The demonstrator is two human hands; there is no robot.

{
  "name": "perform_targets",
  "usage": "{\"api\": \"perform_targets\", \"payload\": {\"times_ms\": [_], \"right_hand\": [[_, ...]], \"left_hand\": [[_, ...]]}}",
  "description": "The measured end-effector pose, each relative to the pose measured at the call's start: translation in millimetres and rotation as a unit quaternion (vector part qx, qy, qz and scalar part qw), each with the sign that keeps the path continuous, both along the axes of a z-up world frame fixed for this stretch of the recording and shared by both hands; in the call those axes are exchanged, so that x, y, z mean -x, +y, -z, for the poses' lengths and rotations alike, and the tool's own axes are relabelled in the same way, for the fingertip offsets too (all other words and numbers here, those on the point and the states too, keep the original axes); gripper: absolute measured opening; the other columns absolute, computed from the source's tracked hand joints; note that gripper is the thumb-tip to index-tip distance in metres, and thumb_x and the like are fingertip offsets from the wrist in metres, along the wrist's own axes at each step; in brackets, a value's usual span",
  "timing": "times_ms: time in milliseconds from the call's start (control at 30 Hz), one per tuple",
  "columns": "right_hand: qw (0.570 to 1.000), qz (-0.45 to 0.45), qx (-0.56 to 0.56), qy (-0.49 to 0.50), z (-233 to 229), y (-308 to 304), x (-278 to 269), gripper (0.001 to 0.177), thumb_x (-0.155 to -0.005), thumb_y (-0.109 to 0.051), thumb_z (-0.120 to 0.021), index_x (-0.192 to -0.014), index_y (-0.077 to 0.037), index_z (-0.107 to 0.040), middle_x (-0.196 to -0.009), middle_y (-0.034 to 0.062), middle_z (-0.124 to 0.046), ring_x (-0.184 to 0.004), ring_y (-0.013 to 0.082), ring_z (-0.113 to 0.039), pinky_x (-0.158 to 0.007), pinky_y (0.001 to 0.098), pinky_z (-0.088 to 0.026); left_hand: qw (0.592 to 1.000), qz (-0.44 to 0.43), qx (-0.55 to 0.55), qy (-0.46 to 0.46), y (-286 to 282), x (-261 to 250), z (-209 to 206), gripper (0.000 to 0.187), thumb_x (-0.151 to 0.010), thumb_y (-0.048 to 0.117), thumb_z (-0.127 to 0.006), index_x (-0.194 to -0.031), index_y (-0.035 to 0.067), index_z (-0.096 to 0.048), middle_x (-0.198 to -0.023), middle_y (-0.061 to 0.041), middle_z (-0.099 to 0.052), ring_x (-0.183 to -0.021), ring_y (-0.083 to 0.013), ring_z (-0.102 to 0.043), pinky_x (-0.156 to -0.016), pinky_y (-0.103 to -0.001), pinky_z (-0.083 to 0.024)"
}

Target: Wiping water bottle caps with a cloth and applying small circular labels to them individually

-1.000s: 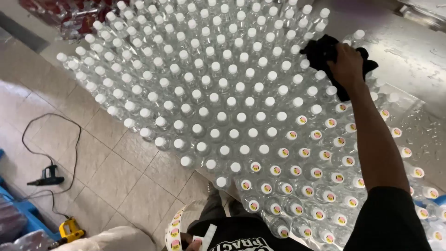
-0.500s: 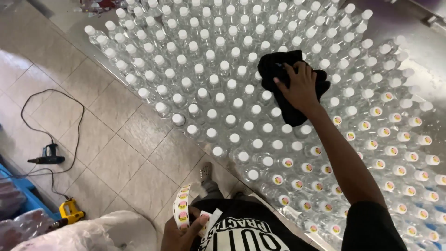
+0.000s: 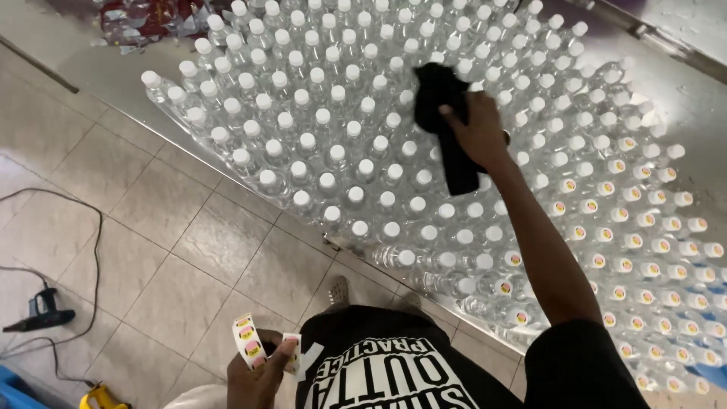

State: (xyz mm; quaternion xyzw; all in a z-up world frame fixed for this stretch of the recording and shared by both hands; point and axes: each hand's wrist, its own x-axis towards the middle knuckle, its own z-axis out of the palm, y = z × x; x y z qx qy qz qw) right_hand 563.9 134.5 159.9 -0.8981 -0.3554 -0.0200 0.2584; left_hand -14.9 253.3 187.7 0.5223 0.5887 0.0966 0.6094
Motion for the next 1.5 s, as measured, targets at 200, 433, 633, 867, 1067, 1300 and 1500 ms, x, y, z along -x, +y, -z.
{"api": "perform_targets", "payload": {"times_ms": [200,433,633,867,1067,1300,1500], "right_hand": [[0.967,-0.055,0.184,-0.167,67,37,11,0.083,-0.107,-0.078,-0.046,-0.142,-0.005,-0.061,-0.14,0.0186,-0.061,-0.127,0.0411,-0.054,-0.1,0.065,-0.038],[0.971,-0.064,0.061,-0.221,99,37,-27,0.05,-0.114,-0.059,-0.059,-0.094,-0.014,-0.061,-0.082,0.0045,-0.069,-0.083,0.0309,-0.067,-0.085,0.0492,-0.036],[0.999,0.001,-0.036,0.006,100,31,-45,0.027,-0.1,-0.03,-0.07,-0.099,-0.003,-0.069,-0.068,0.013,-0.065,-0.062,0.0277,-0.06,-0.066,0.0453,-0.042],[0.984,-0.019,-0.14,0.105,-4,19,45,0.055,-0.11,-0.044,-0.066,-0.142,0.001,-0.064,-0.103,0.0118,-0.075,-0.088,0.0164,-0.063,-0.069,0.0359,-0.05],[0.95,-0.153,0.194,-0.191,79,17,43,0.07,-0.088,-0.045,-0.081,-0.142,-0.006,-0.058,-0.135,0.0134,-0.062,-0.129,0.0347,-0.058,-0.099,0.0564,-0.038],[0.997,-0.065,0.035,-0.005,70,33,30,0.053,-0.114,-0.057,-0.058,-0.095,-0.008,-0.062,-0.076,0.0069,-0.065,-0.074,0.0234,-0.061,-0.075,0.0423,-0.035],[0.98,-0.002,-0.19,0.054,-30,65,54,0.047,-0.116,-0.048,-0.062,-0.119,0.0,-0.059,-0.103,0.0116,-0.064,-0.095,0.0254,-0.061,-0.077,0.0418,-0.046]], "left_hand": [[0.999,0.052,-0.002,-0.013,33,0,-4,0.025,-0.083,0.017,-0.092,-0.08,-0.002,-0.075,-0.069,-0.018,-0.082,-0.065,-0.0283,-0.079,-0.065,-0.037,-0.064],[0.995,0.088,-0.023,-0.04,26,3,8,0.026,-0.083,0.02,-0.092,-0.076,0.001,-0.076,-0.073,-0.011,-0.078,-0.07,-0.0231,-0.075,-0.067,-0.036,-0.061],[0.998,0.052,-0.028,-0.024,20,18,16,0.028,-0.081,0.016,-0.092,-0.068,-0.002,-0.075,-0.066,-0.013,-0.08,-0.067,-0.0253,-0.077,-0.068,-0.036,-0.061],[0.998,-0.032,-0.038,-0.044,18,26,28,0.031,-0.083,0.018,-0.089,-0.072,-0.003,-0.07,-0.054,-0.017,-0.067,-0.046,-0.0259,-0.066,-0.048,-0.04,-0.066],[0.999,0.033,-0.017,-0.036,19,-3,-2,0.023,-0.081,0.016,-0.092,-0.081,-0.001,-0.078,-0.068,-0.016,-0.082,-0.064,-0.0258,-0.078,-0.066,-0.036,-0.062],[0.998,0.051,0.03,-0.037,19,-4,-13,0.024,-0.083,0.017,-0.091,-0.08,0.0,-0.074,-0.065,-0.016,-0.079,-0.058,-0.0255,-0.074,-0.058,-0.035,-0.059],[0.999,-0.003,0.003,-0.034,26,13,4,0.024,-0.082,0.015,-0.092,-0.079,-0.002,-0.074,-0.065,-0.017,-0.078,-0.061,-0.0266,-0.074,-0.063,-0.036,-0.058]]}}
